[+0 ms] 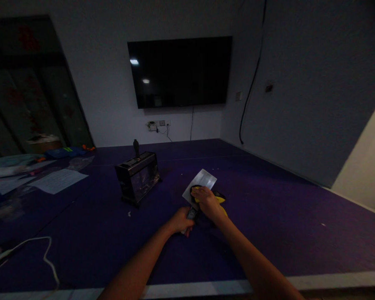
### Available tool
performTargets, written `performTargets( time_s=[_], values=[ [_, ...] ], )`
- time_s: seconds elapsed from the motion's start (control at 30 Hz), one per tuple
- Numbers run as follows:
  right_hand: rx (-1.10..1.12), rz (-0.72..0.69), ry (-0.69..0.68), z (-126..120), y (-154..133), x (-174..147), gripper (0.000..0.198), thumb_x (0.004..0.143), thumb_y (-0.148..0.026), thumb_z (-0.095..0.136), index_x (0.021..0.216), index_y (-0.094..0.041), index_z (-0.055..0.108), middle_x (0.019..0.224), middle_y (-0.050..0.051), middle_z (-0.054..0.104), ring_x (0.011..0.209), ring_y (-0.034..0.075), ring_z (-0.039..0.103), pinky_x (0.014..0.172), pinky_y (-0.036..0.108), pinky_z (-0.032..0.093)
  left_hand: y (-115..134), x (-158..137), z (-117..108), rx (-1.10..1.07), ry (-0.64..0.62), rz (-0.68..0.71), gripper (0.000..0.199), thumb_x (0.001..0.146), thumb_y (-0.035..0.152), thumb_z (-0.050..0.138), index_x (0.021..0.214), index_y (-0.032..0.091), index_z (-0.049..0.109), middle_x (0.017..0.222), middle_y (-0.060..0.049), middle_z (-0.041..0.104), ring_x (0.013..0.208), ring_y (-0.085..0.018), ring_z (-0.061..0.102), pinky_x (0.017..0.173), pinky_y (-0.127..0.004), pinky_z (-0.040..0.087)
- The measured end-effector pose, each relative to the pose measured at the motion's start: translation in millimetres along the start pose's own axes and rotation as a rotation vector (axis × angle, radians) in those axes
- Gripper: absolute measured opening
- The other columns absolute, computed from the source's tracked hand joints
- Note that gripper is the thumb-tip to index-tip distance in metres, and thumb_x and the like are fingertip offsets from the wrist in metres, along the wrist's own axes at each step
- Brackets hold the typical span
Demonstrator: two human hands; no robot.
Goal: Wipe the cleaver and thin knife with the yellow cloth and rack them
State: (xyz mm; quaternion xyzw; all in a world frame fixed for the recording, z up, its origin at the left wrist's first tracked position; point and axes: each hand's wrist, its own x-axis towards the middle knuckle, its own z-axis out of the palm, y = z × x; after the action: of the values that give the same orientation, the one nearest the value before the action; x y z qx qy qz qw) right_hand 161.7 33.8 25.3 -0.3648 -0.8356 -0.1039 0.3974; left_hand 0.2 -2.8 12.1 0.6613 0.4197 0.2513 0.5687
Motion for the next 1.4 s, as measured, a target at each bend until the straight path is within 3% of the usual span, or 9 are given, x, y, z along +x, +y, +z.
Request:
performTargets(
  time_s=[0.13,0.27,0.47,0.6,0.8,1.0,1.17,1.4],
  values=[
    [0.084,-0.087,-0.120,2,-12,1,0.054,0.061,0.002,0.037,0.102,-0.016,0.067,0.109,0.007,0.064,0.102,0.019,0.054,0.093,0.034,0.042,-5,3,1,-0.026,0.035,-0.032,0.013,0.059,0.008,0.046,0.070,0.015,0.045,0.041,0.006,0.049,0.029,-0.011,0.048,0.031,-0.017,0.035],
    [0.130,-0.152,-0.133,0,-20,3,0.052,0.060,0.002,0.038,0.099,-0.016,0.068,0.106,0.006,0.066,0.099,0.019,0.055,0.091,0.035,0.043,-6,5,1,-0.021,0.022,-0.036,0.005,0.061,0.011,0.047,0.057,0.014,0.046,0.039,0.003,0.048,0.030,-0.011,0.048,0.031,-0.017,0.034],
    [0.110,-0.113,-0.088,-3,-13,5,0.055,0.057,0.002,0.037,0.097,-0.019,0.068,0.105,0.004,0.066,0.099,0.018,0.055,0.088,0.034,0.044,-3,3,0,-0.023,0.008,-0.012,0.012,0.059,0.009,0.048,0.069,0.014,0.046,0.041,0.006,0.048,0.030,-0.011,0.048,0.031,-0.017,0.036],
    [0.056,0.006,0.030,-7,6,5,0.053,0.057,0.002,0.036,0.095,-0.017,0.068,0.105,0.007,0.066,0.099,0.020,0.055,0.088,0.036,0.045,2,-2,0,0.053,-0.034,0.008,0.021,0.060,0.008,0.047,0.080,0.015,0.043,0.045,0.008,0.050,0.031,-0.010,0.049,0.032,-0.015,0.035],
    [-0.049,0.201,0.297,-24,36,-1,0.052,0.059,0.001,0.035,0.094,-0.019,0.068,0.104,0.004,0.066,0.097,0.019,0.055,0.086,0.035,0.046,11,-5,-1,0.263,-0.087,0.019,0.018,0.061,0.007,0.043,0.077,0.016,0.042,0.048,0.006,0.050,0.036,-0.011,0.052,0.033,-0.015,0.035],
    [-0.076,0.232,0.354,-32,46,-4,0.052,0.059,0.002,0.035,0.097,-0.017,0.067,0.104,0.007,0.066,0.100,0.021,0.054,0.087,0.037,0.044,13,-4,-1,0.345,-0.084,0.005,0.018,0.061,0.006,0.043,0.075,0.017,0.041,0.046,0.006,0.048,0.038,-0.013,0.053,0.033,-0.017,0.035],
    [-0.038,0.160,0.290,-20,37,-2,0.051,0.062,0.002,0.035,0.097,-0.018,0.067,0.104,0.007,0.066,0.096,0.020,0.056,0.085,0.037,0.046,10,-4,-1,0.250,-0.077,0.016,0.020,0.061,0.006,0.043,0.079,0.016,0.042,0.048,0.006,0.049,0.036,-0.012,0.052,0.033,-0.017,0.036],
    [0.064,-0.066,-0.041,-1,-2,2,0.054,0.058,0.003,0.035,0.096,-0.016,0.069,0.107,0.008,0.065,0.097,0.021,0.057,0.087,0.035,0.046,2,-2,0,0.001,-0.021,-0.033,0.021,0.059,0.010,0.049,0.078,0.016,0.043,0.044,0.007,0.049,0.032,-0.010,0.048,0.034,-0.017,0.037]
  ],
)
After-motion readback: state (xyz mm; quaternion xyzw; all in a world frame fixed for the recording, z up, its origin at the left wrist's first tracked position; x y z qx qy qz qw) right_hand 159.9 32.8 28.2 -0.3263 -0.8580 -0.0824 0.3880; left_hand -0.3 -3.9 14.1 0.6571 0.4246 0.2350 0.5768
